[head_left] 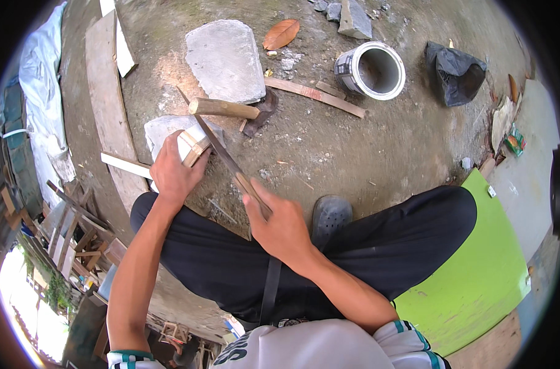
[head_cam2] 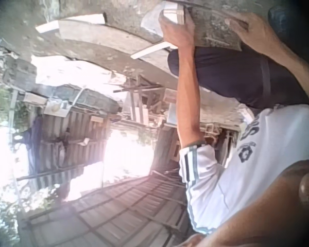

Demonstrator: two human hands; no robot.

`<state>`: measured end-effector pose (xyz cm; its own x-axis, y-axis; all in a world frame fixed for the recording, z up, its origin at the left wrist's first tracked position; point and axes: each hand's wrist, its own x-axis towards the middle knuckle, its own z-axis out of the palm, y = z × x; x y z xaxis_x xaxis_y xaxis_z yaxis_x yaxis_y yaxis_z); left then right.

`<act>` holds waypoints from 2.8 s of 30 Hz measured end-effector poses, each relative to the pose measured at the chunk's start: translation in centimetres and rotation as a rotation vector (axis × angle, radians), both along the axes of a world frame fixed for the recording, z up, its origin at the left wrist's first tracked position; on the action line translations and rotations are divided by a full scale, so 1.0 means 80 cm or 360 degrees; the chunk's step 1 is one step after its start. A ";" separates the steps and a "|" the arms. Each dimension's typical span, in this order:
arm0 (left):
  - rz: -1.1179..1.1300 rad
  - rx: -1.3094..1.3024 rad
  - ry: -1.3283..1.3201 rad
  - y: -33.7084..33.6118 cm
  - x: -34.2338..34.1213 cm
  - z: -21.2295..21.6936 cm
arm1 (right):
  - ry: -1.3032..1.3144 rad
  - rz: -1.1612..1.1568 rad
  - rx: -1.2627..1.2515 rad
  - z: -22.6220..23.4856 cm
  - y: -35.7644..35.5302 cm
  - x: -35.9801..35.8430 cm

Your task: The person sits on the ground and uses a hand saw to cut small wooden pieces, then assembles them into a small rectangular wooden box. The person repeatedly saws, checks fit, and adjusts the pieces to form the box structure.

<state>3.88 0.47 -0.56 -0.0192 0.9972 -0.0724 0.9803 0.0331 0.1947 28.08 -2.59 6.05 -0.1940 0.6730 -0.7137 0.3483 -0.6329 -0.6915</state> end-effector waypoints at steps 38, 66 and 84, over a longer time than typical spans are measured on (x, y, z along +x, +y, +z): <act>0.0080 -0.0066 -0.0033 -0.003 -0.001 0.001 | 0.0073 -0.0097 0.0256 -0.014 -0.018 0.020; 0.0078 -0.0032 0.0082 -0.006 -0.004 -0.003 | 0.0045 -0.0030 0.0242 0.008 -0.022 0.034; 0.0169 -0.0120 0.0078 -0.005 0.000 -0.003 | -0.0007 0.0150 0.0219 0.014 0.009 0.030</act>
<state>3.90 0.10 -0.78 -0.1300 0.9811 -0.1436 0.9787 0.1501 0.1400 30.49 -1.86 7.13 -0.2582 0.7434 -0.6170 0.4048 -0.4966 -0.7678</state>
